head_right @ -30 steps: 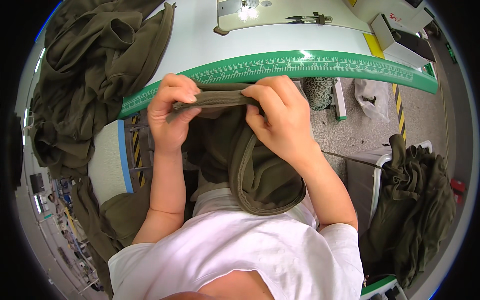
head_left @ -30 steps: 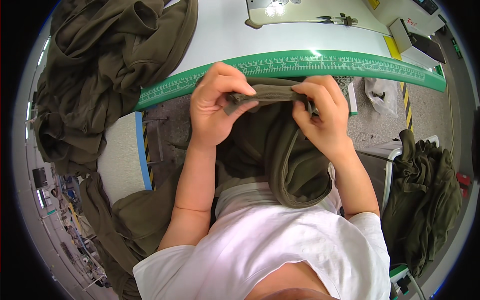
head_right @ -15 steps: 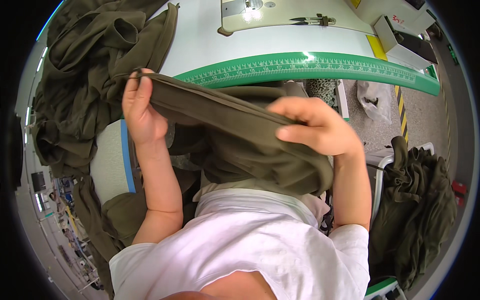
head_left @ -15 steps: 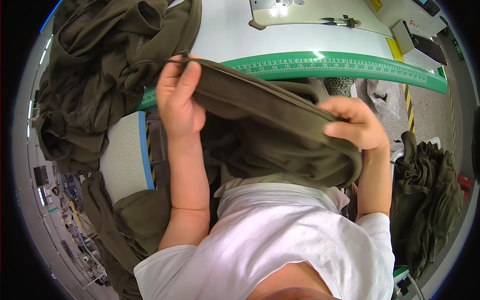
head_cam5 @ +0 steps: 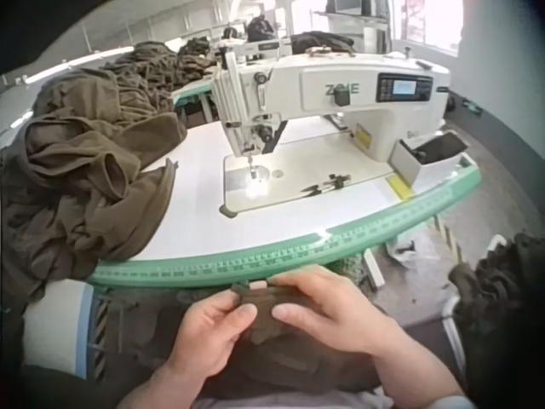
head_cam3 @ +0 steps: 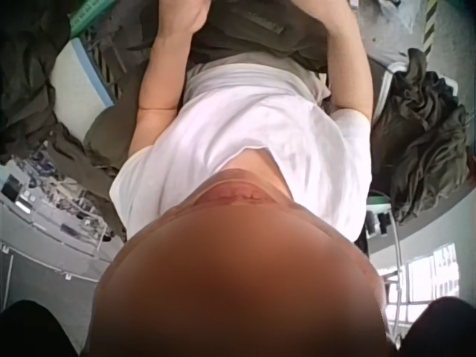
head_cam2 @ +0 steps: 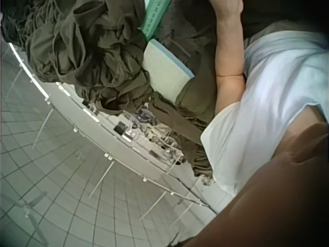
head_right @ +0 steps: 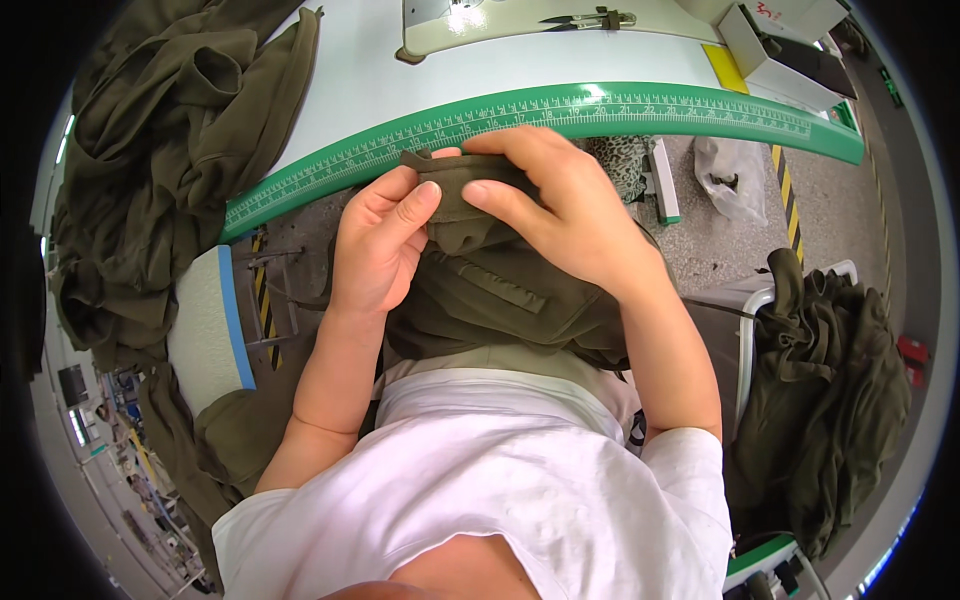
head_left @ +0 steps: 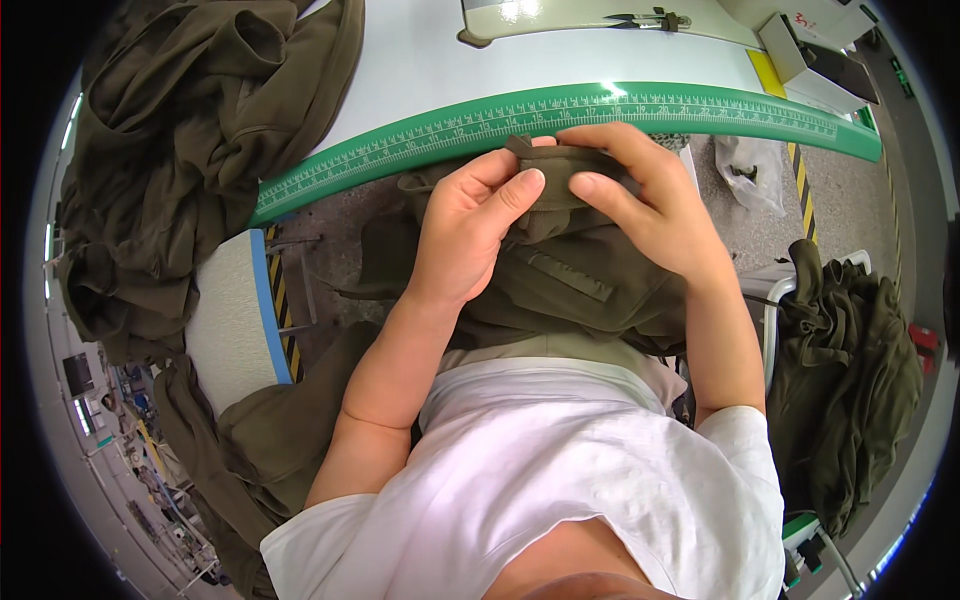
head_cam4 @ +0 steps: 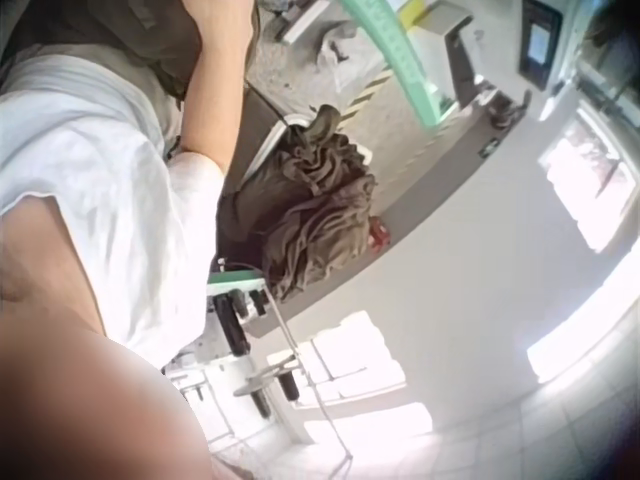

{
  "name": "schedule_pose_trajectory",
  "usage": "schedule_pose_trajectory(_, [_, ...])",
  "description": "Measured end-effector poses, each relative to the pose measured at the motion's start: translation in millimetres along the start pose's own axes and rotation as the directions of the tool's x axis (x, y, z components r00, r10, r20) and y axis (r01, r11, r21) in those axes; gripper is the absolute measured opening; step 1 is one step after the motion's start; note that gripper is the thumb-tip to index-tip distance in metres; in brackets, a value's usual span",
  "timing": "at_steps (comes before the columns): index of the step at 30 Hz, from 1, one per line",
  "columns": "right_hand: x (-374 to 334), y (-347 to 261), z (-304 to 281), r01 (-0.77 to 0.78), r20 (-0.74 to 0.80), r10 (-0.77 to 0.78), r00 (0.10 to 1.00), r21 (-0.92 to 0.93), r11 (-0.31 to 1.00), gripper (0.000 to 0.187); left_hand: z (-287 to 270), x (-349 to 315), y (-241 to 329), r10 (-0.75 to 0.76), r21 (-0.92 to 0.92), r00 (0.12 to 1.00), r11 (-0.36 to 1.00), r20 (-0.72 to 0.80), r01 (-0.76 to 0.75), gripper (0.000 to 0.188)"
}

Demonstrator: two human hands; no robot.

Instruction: Trimming loose threads from a green garment using thread snips at a sewing workstation.

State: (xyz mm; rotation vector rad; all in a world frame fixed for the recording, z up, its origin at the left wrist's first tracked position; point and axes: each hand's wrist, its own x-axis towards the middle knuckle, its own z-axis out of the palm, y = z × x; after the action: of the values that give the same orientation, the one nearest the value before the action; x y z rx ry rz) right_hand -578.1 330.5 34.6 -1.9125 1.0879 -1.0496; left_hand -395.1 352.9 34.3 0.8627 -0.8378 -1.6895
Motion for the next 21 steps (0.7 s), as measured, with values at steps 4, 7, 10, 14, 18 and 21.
schedule_pose_trajectory(4, [3,6,5,-0.254,0.159,0.217,0.963,0.277,0.927,0.015,-3,0,-6,0.115,0.033,0.992,0.993,-0.045,-0.114,0.018])
schedule_pose_trajectory(7, [2,13,8,-0.305,0.186,0.246,0.951,0.444,0.843,0.015,-13,0,-7,0.108,0.149,0.994,0.983,-0.003,-0.106,0.017])
schedule_pose_trajectory(10, [-1,13,13,-0.380,0.238,0.301,0.924,0.676,0.632,0.015,-21,2,-11,0.079,0.163,0.996,0.983,0.030,-0.083,0.016])
schedule_pose_trajectory(14, [-3,15,23,-0.437,0.312,0.361,0.879,0.832,0.343,0.016,-23,7,-16,0.026,0.045,0.999,0.999,0.041,-0.028,0.016])
schedule_pose_trajectory(18, [-3,16,26,-0.442,0.318,0.370,0.873,0.838,0.321,0.017,-19,8,-18,0.009,-0.001,1.000,1.000,-0.017,-0.009,0.016])
schedule_pose_trajectory(21, [-4,18,24,-0.400,0.245,0.364,0.899,0.800,0.448,0.014,-14,6,-16,0.026,0.039,0.997,0.999,-0.066,-0.023,0.016])
